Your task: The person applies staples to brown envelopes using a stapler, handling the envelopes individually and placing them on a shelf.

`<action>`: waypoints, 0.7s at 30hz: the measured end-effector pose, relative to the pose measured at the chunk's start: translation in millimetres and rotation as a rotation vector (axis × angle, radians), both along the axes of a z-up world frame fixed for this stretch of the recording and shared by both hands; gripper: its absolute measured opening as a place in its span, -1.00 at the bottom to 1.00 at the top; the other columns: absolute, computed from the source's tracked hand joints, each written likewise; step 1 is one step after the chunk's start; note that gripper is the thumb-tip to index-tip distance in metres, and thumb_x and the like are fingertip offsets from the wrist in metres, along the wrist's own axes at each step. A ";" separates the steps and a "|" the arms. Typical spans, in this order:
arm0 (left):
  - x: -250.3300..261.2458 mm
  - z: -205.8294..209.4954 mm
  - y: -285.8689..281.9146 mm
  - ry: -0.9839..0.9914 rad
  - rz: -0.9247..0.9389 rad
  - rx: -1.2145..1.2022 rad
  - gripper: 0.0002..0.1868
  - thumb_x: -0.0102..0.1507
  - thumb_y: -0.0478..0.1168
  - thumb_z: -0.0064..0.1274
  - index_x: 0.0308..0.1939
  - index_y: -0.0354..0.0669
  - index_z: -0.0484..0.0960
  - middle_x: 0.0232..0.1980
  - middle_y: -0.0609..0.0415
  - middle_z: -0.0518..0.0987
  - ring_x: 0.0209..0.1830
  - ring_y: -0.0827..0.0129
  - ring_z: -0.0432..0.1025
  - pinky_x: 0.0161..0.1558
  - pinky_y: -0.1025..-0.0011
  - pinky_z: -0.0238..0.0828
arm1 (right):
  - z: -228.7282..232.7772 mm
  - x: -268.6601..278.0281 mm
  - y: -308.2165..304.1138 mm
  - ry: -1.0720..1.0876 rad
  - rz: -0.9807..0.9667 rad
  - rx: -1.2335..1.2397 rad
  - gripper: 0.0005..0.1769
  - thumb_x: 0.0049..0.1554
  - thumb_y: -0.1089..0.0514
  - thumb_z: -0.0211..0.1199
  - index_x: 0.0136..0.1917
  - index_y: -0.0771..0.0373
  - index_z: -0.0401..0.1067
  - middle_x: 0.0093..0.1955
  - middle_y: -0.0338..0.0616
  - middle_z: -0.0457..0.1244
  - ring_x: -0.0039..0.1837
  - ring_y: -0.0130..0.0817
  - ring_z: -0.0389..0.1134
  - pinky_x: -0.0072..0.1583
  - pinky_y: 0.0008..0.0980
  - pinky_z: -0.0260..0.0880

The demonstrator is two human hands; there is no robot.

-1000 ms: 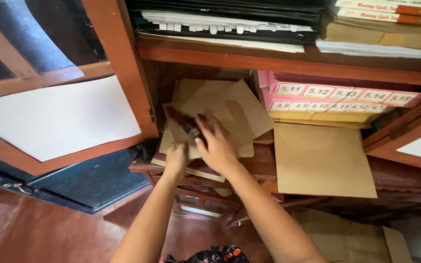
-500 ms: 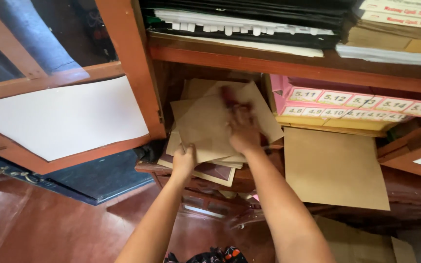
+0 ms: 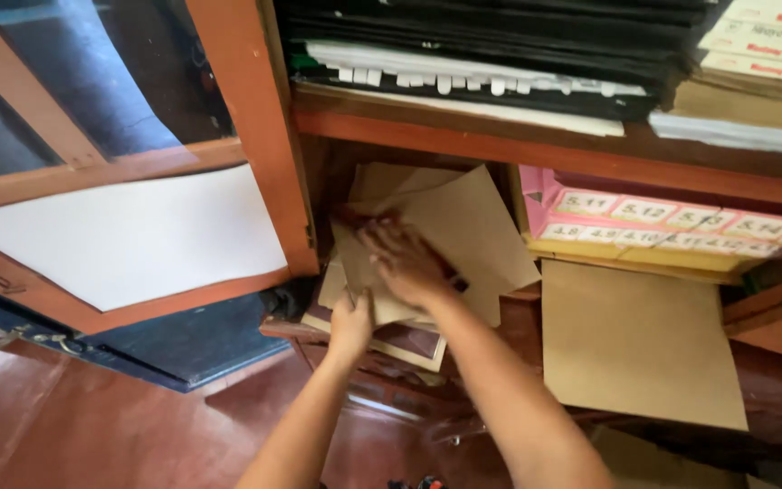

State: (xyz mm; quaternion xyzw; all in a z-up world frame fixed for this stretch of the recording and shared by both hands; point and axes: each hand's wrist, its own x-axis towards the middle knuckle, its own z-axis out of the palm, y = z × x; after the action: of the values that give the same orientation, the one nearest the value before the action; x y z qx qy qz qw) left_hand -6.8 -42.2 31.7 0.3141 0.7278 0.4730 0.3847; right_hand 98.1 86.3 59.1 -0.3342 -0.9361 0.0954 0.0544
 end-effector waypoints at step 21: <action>1.0 -11.2 8.2 0.024 0.042 0.029 -0.40 0.36 0.05 -0.13 0.32 -0.34 0.47 0.21 -0.41 0.55 0.35 -0.18 0.35 0.37 -0.11 0.19 | 12.4 33.5 -71.0 0.062 -0.140 -0.047 -0.31 0.36 -0.04 -0.29 0.71 0.04 -0.26 0.71 0.04 -0.18 0.71 -0.02 -0.28 0.57 0.17 -0.34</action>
State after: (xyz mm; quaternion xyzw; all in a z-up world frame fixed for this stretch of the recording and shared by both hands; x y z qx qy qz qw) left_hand -5.7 -34.0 20.4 0.3098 0.7320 0.4876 0.3611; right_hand 131.6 15.4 71.5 -0.3968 -0.9058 0.1238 0.0819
